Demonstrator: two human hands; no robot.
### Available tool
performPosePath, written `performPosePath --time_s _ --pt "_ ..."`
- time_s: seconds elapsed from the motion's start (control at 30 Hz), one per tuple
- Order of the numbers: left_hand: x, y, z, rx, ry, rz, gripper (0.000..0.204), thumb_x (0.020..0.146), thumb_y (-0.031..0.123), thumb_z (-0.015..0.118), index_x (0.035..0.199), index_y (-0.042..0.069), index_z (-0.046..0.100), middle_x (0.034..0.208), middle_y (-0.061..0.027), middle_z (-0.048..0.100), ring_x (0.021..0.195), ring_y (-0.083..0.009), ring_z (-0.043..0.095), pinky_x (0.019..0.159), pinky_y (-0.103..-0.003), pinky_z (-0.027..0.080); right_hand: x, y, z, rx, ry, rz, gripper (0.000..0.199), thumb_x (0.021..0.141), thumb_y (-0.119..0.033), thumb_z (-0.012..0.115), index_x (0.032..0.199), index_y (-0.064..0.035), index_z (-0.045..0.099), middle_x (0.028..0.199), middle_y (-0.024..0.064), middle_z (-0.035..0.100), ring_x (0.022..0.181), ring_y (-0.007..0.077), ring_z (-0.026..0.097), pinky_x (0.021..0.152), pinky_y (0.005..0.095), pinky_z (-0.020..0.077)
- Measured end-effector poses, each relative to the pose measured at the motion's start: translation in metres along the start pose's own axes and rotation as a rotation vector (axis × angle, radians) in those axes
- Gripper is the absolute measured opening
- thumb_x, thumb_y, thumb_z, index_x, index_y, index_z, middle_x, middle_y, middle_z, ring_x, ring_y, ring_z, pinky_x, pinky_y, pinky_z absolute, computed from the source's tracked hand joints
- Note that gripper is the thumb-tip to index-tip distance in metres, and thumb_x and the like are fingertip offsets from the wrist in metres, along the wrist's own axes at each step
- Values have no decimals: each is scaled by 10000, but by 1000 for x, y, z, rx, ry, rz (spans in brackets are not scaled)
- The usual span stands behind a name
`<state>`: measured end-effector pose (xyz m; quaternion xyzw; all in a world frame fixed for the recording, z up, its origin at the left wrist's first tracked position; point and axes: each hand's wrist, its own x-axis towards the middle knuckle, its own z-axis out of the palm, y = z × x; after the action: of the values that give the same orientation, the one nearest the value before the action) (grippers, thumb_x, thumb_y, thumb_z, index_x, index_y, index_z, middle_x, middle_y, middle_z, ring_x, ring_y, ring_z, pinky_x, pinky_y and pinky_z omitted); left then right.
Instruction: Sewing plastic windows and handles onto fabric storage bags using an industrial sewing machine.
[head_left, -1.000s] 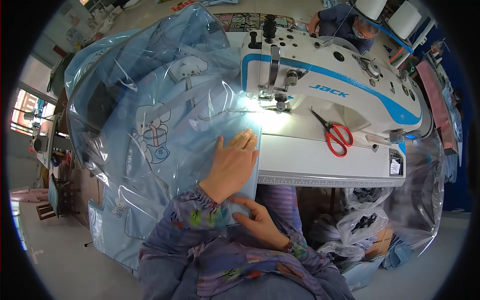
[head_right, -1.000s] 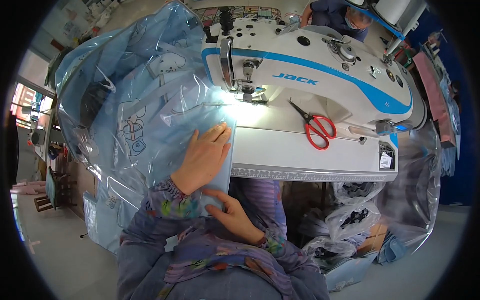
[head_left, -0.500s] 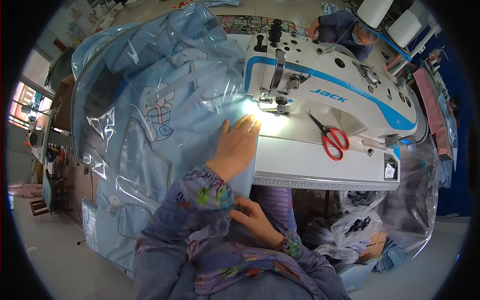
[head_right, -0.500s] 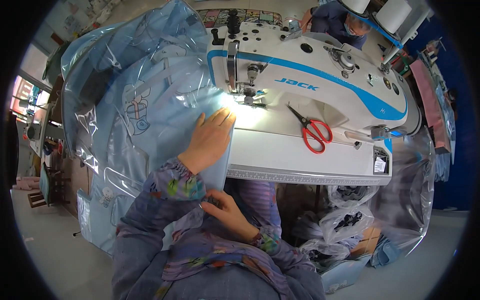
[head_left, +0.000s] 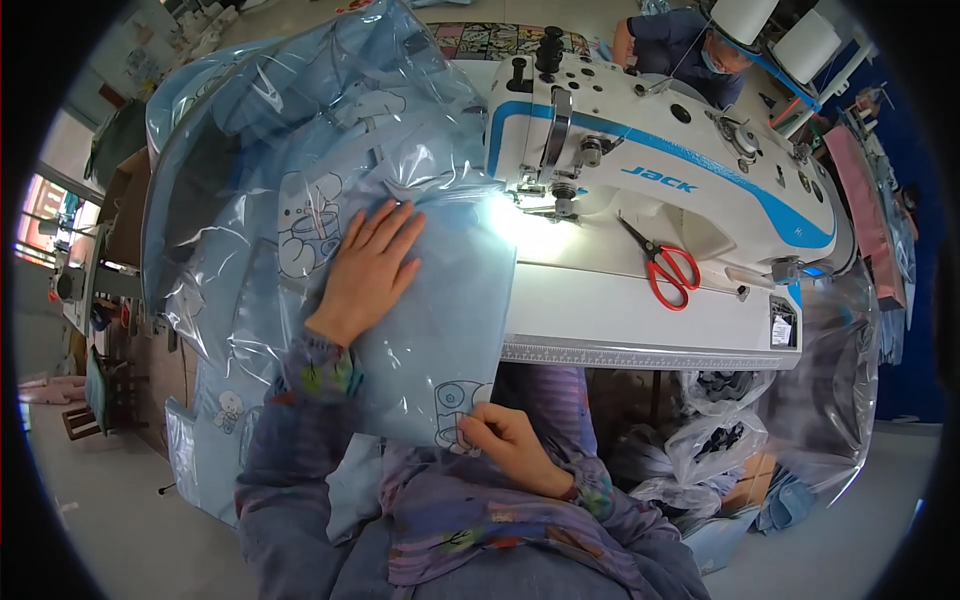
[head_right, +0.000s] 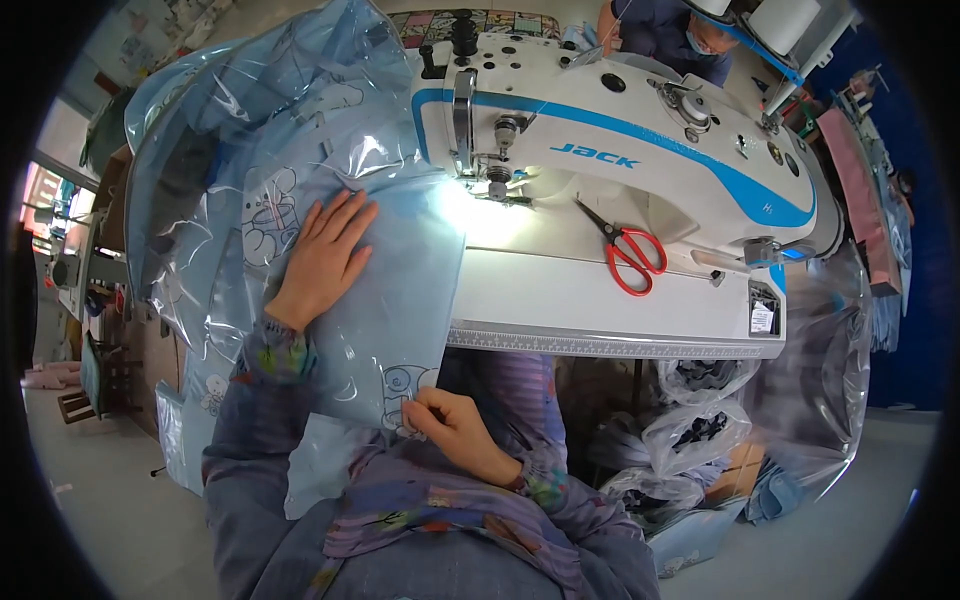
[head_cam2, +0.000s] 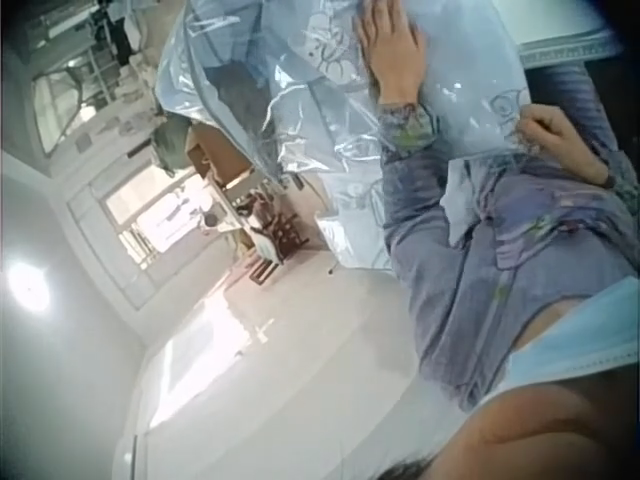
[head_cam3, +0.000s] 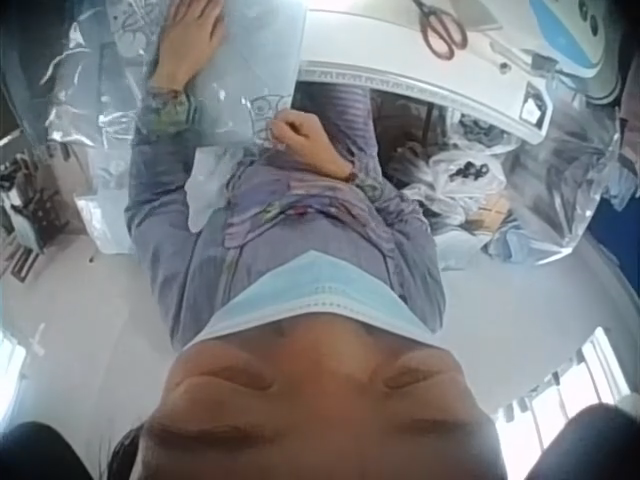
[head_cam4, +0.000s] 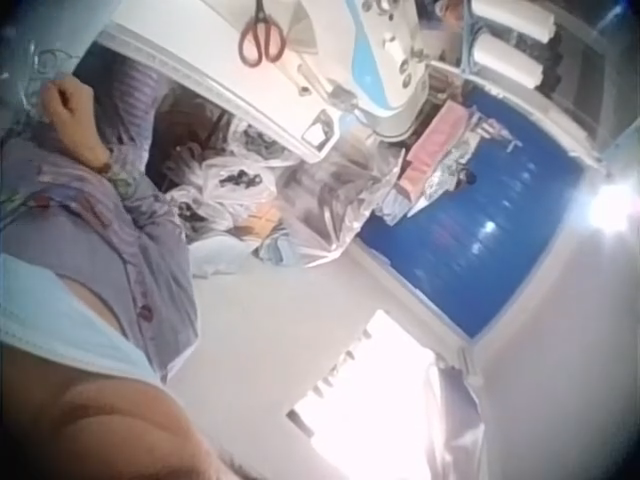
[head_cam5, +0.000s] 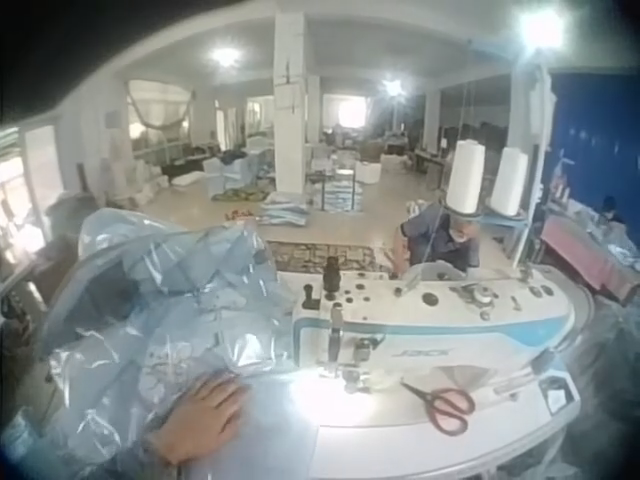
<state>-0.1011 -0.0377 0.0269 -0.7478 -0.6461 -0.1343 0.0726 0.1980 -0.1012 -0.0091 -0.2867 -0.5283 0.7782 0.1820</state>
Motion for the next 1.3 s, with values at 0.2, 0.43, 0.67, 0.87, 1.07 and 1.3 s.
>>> performPosePath --time_s 0.2,0.43,0.67,0.87,1.07,1.3 --pt "-7 102 9 -217 -125 -54 520 967 295 625 1452 145 515 1524 -94 466 1443 -309 408 1163 -648 267 -1 12 5 -15 13 -6 133 1029 -134 611 978 -12 617 825 -45 569 709 26 464 607 213 368" --pt "-6 114 10 -187 -178 -110 574 964 372 627 1484 172 489 1548 -99 432 1460 -327 385 1125 -743 223 -23 -4 -9 -10 96 69 126 960 -67 668 1079 -30 648 898 -35 628 728 -1 488 614 190 369" --pt "16 96 27 -155 -76 -70 565 951 418 635 1448 174 523 1511 -95 470 1444 -304 401 1120 -751 225 -7 -14 -23 64 185 121 241 945 23 617 1179 -31 611 957 -43 603 812 3 514 717 171 412" --pt "28 81 39 -181 -49 30 508 967 341 633 1441 188 531 1496 -87 482 1437 -317 405 1146 -679 273 17 -14 -29 127 192 65 325 963 23 568 1283 -28 582 1031 -12 627 862 30 560 770 200 457" --pt "22 119 31 -116 -12 -162 425 962 254 634 1375 171 581 1386 -106 564 1324 -314 521 1151 -622 309 41 -32 -28 382 218 36 374 975 25 527 1348 2 533 1144 31 629 966 74 613 850 226 494" --pt "-7 53 12 2 198 -374 418 940 291 643 1350 220 613 1446 -75 526 1383 -309 452 1112 -703 265 52 -36 -35 274 214 -51 281 924 22 587 1202 -11 607 1125 23 634 961 84 598 869 226 458"
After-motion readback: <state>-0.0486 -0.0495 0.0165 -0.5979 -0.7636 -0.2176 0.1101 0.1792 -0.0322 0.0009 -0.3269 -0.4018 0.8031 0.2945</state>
